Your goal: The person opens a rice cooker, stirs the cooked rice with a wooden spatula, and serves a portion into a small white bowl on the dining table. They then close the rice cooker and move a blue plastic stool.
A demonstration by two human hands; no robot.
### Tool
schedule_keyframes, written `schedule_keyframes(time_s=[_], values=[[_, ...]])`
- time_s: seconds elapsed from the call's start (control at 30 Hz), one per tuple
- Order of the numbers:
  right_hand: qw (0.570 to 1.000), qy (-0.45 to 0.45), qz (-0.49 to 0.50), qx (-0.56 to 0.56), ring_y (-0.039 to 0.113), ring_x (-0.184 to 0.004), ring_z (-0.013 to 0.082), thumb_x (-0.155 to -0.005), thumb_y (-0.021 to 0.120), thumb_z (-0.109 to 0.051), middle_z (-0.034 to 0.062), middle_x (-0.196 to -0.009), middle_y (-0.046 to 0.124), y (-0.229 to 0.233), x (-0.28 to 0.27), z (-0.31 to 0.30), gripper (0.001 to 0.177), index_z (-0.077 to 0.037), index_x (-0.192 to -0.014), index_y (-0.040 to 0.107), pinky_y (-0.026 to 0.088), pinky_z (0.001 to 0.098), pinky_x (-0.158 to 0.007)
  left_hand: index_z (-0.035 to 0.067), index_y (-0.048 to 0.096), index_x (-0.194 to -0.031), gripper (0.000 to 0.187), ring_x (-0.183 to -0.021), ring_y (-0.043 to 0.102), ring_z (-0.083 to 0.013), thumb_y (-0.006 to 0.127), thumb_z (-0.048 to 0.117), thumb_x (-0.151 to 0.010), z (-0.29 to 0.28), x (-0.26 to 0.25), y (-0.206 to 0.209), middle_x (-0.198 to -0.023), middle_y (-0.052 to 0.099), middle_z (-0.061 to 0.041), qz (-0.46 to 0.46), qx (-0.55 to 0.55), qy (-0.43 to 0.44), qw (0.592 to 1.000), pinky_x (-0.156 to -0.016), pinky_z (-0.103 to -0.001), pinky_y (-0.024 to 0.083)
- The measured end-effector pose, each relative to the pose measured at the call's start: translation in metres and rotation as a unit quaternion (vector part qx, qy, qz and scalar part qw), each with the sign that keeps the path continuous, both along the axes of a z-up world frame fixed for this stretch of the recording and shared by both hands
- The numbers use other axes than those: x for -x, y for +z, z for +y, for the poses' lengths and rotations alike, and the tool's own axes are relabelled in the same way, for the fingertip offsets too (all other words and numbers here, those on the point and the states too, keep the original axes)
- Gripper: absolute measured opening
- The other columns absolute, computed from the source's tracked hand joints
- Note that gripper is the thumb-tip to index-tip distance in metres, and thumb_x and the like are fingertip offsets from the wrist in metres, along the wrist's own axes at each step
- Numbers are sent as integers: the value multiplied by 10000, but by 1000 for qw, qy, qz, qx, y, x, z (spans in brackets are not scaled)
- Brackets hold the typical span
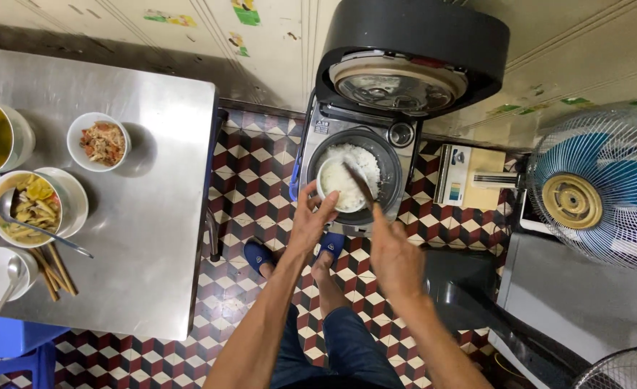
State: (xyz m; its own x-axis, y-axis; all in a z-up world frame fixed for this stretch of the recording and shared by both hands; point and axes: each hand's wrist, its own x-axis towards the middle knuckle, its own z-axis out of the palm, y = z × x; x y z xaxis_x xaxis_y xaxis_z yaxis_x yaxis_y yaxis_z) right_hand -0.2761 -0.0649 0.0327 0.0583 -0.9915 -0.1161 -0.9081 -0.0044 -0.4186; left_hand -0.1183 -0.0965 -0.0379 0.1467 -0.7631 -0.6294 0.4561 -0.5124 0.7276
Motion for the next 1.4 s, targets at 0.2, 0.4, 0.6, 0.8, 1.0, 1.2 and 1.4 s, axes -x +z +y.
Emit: schedule_keyframes(time_s=[0.2,0.4,0.6,0.8,1.0,1.2,1.4], values=[[992,-11,-72,-105,465,-401,106,-966,448,-129,86,-771,518,20,-5,7,452,-130,-1418,446,429,216,-333,62,379,-1400,733,-845,671,-228,760,269,-810,-10,9,6,-1040,587,-168,47,-30,42,998,-816,-382,583],[949,-164,-238,-124,440,-515,126,-976,451,-165,80,-703,582,57,4,5,420,-154,-1393,495,446,238,-477,98,407,-1406,732,-896,665,-236,760,296,-795,-18,7,20,-1110,600,-163,90,-31,29,995,-879,-412,557],[960,-116,-194,-163,392,-473,117,-943,466,-253,-4,-583,495,49,-13,10,442,-208,-1382,499,330,290,-413,122,391,-1388,686,-978,649,-216,670,263,-777,-23,1,27,-1068,669,-94,139,-34,-21,990,-917,-352,537],[966,-75,-205,-137,399,-433,99,-942,448,-211,38,-857,674,60,-7,10,424,-132,-1355,503,354,264,-375,112,421,-1378,695,-984,624,-198,676,264,-749,-28,-4,42,-1118,608,-83,121,-66,-18,990,-923,-316,540],[969,-97,-192,-121,493,-577,132,-948,462,-215,21,-755,566,43,0,11,432,-168,-1377,497,423,304,-496,158,428,-1391,698,-1053,612,-209,647,307,-746,-22,-15,61,-1137,620,-105,79,-94,-43,992,-964,-309,514],[935,-221,-197,-196,562,-637,180,-983,444,-228,118,-816,654,45,19,-11,387,-196,-1353,553,482,289,-569,181,451,-1400,615,-973,620,-222,691,291,-845,-6,-28,35,-1091,582,-120,59,-69,14,996,-910,-381,523],[987,-111,-86,-76,620,-660,267,-980,508,-209,166,-792,631,-11,37,-56,343,-123,-1299,600,482,372,-567,161,444,-1406,601,-945,597,-218,655,326,-868,1,-34,39,-1100,554,-129,61,-61,29,996,-927,-406,513]])
